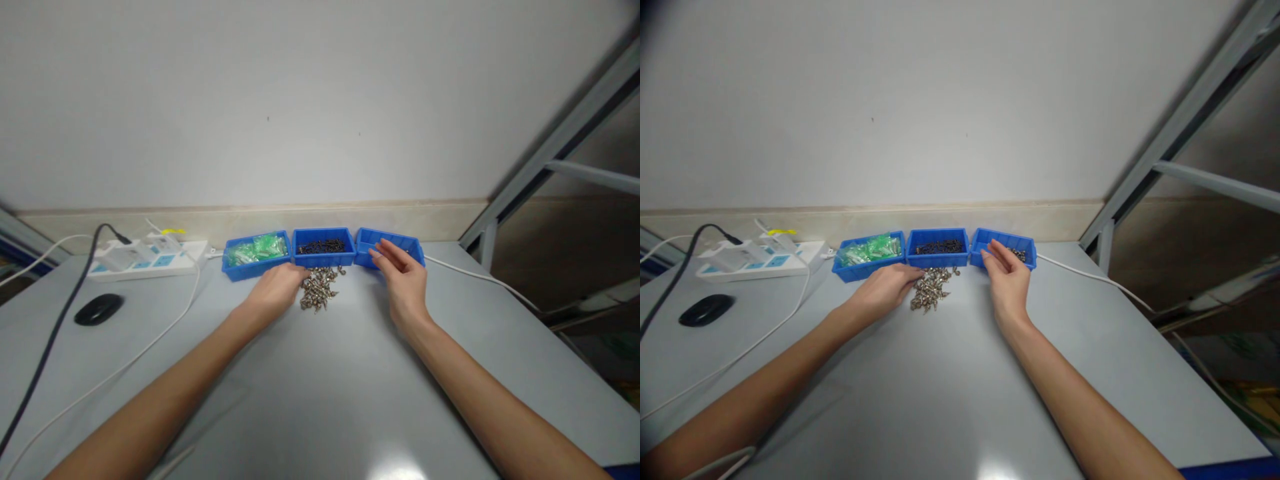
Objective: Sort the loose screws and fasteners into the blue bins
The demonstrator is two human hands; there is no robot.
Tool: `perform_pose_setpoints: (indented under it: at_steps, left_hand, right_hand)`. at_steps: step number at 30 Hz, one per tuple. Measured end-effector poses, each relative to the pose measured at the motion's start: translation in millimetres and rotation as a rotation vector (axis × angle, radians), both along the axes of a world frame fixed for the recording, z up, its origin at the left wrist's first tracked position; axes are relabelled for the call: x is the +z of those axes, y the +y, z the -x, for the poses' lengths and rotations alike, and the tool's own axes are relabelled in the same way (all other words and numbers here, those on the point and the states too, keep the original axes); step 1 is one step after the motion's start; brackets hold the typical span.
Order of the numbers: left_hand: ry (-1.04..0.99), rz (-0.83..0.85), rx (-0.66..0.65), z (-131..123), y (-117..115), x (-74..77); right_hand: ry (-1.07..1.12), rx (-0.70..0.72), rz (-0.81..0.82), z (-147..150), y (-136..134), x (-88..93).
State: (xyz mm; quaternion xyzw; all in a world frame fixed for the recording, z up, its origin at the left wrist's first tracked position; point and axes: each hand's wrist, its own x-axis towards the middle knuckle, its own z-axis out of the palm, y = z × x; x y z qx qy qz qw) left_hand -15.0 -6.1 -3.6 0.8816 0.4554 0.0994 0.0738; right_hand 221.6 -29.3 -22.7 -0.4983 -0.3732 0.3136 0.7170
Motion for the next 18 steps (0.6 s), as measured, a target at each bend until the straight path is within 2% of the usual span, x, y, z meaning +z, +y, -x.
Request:
perform_pose_setpoints:
  at_steps: [4,9,18]
  left_hand:
    - [0.023,0.010,0.047,-3,-1,6.9]
    - [0.102,0.001,0.034,-1,-1,13.0]
    - [0.130,0.005,0.010,0,-1,10.2]
  right_hand:
    - [-0.012,0.096,-0.003,6,-4,0.9]
    - [-0.052,0.163,0.033,12,-8,3.4]
    - [-0.068,0.214,0.030,14,-8,2.8]
